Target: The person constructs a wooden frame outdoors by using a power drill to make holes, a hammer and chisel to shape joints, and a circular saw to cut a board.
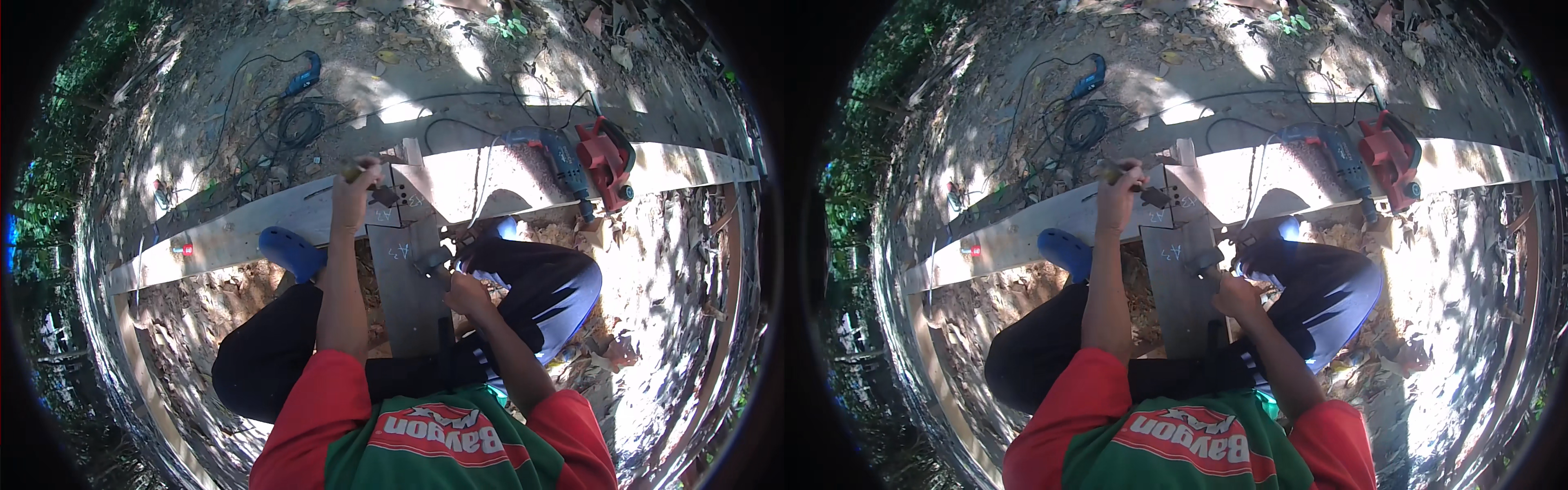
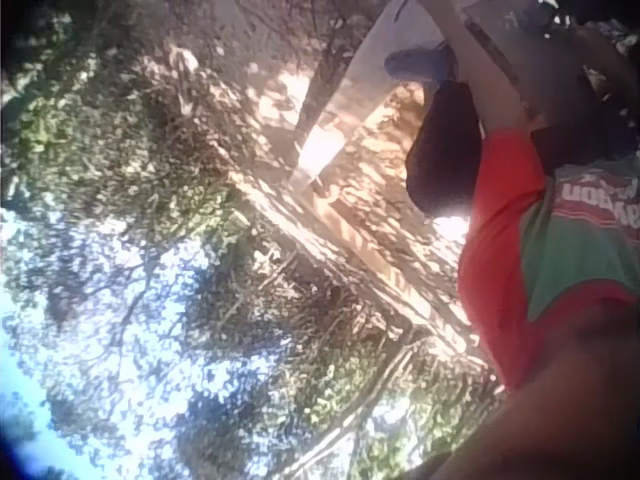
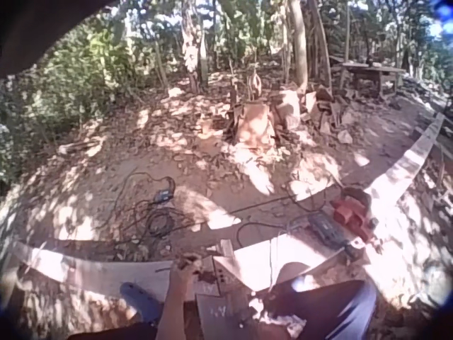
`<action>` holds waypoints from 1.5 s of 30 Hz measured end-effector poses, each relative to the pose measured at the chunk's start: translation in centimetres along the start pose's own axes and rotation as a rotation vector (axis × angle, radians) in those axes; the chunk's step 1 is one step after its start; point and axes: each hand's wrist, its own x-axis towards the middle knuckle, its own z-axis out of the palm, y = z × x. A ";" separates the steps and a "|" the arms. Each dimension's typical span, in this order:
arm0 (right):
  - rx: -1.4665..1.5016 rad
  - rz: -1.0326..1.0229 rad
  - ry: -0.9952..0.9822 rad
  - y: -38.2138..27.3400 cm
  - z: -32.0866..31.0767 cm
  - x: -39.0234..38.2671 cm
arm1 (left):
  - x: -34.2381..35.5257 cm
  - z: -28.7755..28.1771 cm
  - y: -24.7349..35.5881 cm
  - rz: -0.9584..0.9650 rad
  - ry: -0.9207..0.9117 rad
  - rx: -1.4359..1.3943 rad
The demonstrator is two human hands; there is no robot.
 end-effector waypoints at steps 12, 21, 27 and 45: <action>-0.014 0.023 -0.036 0.6 0.1 0.8 | 1.6 1.2 -0.3 0.132 0.120 -0.196; -0.016 0.037 -0.030 0.9 0.1 0.9 | 0.6 4.0 -2.2 0.134 0.173 -0.166; -0.033 0.032 -0.035 0.4 -0.2 0.6 | 0.4 4.0 -2.5 0.133 0.149 -0.150; -0.023 0.060 -0.072 0.4 -0.5 0.6 | 0.2 4.1 -2.3 0.117 0.143 -0.131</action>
